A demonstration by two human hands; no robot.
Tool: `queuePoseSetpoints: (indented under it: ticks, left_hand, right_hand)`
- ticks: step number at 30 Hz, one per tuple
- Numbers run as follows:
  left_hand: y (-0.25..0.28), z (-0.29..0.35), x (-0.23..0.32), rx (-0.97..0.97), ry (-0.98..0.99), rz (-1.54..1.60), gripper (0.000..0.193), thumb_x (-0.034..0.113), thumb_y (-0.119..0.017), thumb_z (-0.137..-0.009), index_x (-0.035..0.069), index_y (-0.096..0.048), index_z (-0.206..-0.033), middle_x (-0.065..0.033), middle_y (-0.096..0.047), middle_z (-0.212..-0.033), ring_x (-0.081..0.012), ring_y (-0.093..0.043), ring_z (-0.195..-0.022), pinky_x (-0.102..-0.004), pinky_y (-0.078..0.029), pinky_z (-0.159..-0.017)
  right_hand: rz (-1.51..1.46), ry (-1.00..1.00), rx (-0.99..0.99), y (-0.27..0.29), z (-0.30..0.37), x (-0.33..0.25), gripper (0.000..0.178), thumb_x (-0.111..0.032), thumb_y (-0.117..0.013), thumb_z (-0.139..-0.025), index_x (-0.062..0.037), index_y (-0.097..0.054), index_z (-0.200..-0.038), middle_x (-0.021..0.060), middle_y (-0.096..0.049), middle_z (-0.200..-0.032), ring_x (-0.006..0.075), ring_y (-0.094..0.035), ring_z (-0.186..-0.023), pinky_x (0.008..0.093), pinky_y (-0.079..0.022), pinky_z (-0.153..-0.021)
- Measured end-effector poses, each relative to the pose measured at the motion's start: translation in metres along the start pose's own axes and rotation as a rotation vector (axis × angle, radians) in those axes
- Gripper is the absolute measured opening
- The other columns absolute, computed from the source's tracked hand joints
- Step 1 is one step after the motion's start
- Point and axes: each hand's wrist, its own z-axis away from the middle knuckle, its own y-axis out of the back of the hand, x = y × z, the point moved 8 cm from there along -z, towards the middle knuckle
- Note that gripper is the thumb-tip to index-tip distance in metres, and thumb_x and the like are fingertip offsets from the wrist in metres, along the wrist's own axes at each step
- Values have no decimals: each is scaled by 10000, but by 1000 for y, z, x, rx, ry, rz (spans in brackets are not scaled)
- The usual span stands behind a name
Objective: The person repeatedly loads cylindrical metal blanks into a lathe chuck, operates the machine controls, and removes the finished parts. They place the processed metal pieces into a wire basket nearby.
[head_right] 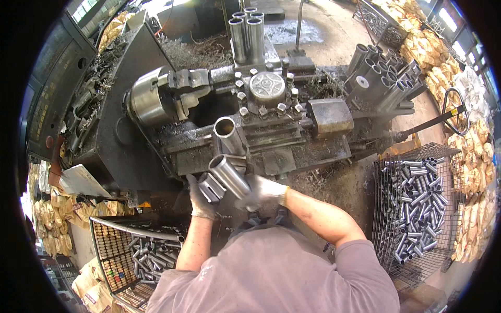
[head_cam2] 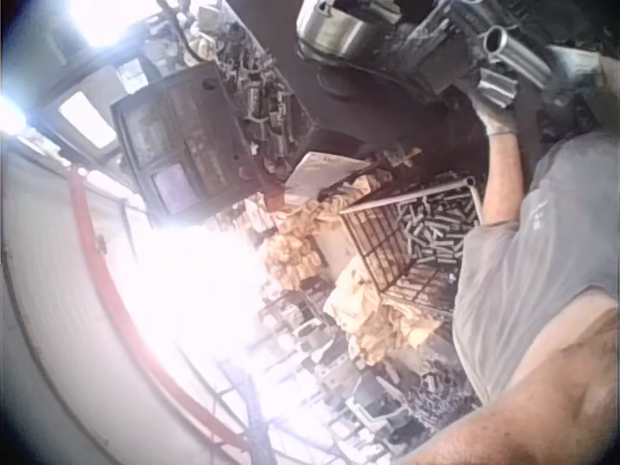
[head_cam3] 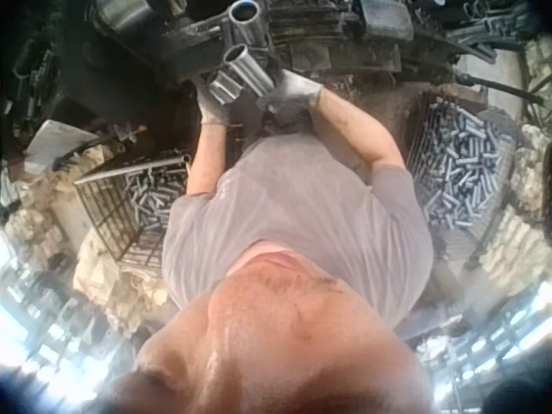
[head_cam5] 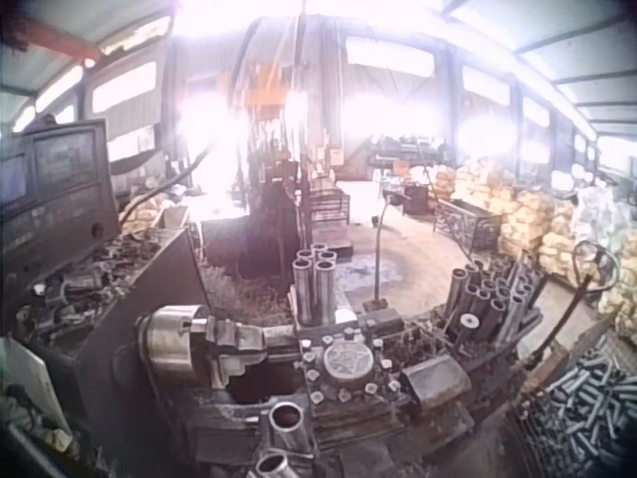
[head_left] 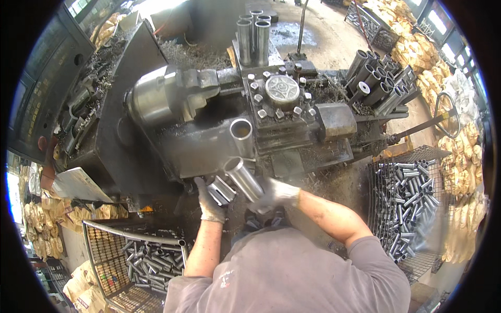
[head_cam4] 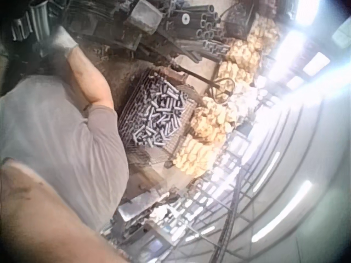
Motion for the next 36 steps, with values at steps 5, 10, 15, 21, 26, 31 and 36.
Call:
queuePoseSetpoints:
  ticks: [5,10,15,21,26,31,36]
  left_hand:
    - [-19,28,42,-91,-170,-285,964,813,-606,-915,110,-477,-1561,-131,-715,-1209,-291,-737,-1037,-457,-655,-840]
    - [-173,32,65,-151,-766,-1289,968,16,-965,-730,84,-475,-1561,-100,-700,-1296,-205,-704,-1147,-333,-583,-985]
    - [-181,-22,75,-91,-995,-1380,614,281,-971,-799,81,-676,-1299,-93,-776,-1164,-203,-757,-953,-340,-616,-850]
    - [-98,-44,123,-55,-466,-588,532,386,-762,-1017,43,-619,-1397,-105,-718,-1217,-223,-705,-1121,-381,-596,-980]
    - [-43,-53,99,-418,-77,172,795,752,-552,-1003,45,-650,-1351,-160,-719,-1286,-334,-722,-1088,-505,-618,-950]
    - [-32,-35,93,-327,-179,-42,846,771,-472,-1025,10,-638,-1355,-174,-719,-1264,-350,-715,-1092,-513,-600,-972]
    - [-106,4,74,-243,-279,-81,848,721,-420,-1079,46,-450,-1592,-143,-541,-1563,-314,-521,-1440,-463,-392,-1237]
  right_hand:
    - [78,561,744,66,74,-26,421,-208,-837,-823,-49,-703,-1189,106,-784,-1052,238,-773,-966,351,-630,-859]
    - [151,373,1000,123,72,32,486,-261,-893,-782,-21,-704,-1160,192,-789,-1042,335,-796,-945,428,-647,-843]
    - [606,103,868,101,89,37,414,-264,-838,-815,-46,-708,-1142,192,-766,-928,377,-779,-885,465,-643,-784]
    - [776,464,758,9,7,-27,312,-226,-710,-918,-99,-689,-1202,175,-715,-1092,363,-751,-924,474,-620,-729]
    - [957,319,625,22,-70,-39,255,-285,-715,-941,-48,-749,-1027,200,-747,-975,346,-785,-848,498,-646,-702]
    - [3,248,534,55,-25,-76,467,-355,-758,-955,-29,-730,-1288,179,-789,-1084,257,-773,-924,369,-607,-835]
    - [66,52,322,29,-7,-120,673,-453,-849,-856,76,-688,-1239,213,-771,-1035,226,-772,-881,363,-613,-780]
